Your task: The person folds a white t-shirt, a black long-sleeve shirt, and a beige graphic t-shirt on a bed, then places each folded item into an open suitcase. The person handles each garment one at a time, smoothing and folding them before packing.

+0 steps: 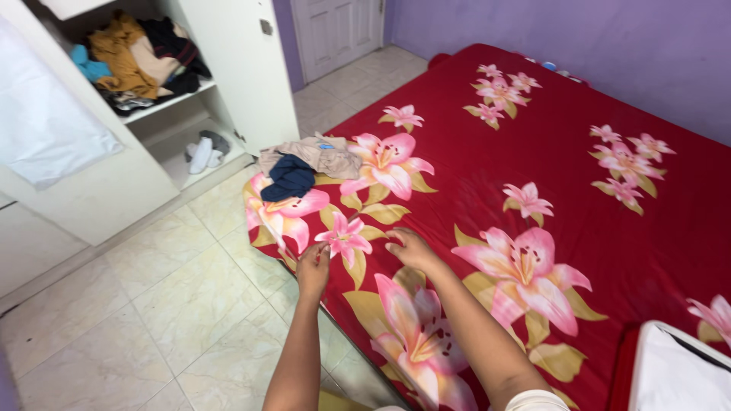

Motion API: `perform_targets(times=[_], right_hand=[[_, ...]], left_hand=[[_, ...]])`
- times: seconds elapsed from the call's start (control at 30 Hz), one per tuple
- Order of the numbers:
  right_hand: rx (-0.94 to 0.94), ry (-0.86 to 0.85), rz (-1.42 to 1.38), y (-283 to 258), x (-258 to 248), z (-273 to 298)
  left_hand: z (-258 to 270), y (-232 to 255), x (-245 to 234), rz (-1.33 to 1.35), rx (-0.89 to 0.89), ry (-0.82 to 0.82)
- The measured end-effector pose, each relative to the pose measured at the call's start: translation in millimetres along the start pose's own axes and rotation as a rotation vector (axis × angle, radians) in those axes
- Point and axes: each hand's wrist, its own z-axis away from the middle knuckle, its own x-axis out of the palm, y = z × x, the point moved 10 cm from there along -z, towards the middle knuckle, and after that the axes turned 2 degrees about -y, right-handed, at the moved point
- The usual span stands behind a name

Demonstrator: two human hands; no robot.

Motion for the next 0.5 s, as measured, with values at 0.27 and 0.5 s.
perform_targets(times=[0.27,0.5], right_hand=[[-0.053,-0.065,-0.029,-2.9,5.5,-32.4],[-0.081,-0.059,-0.017,-7.3,26.0,-63.3]], left_hand=[[-15.2,-8.7,-19.9,-0.028,-0.001,0.073],[-55.5,-54.8,-26.3,-0.191,0.012,0.045]])
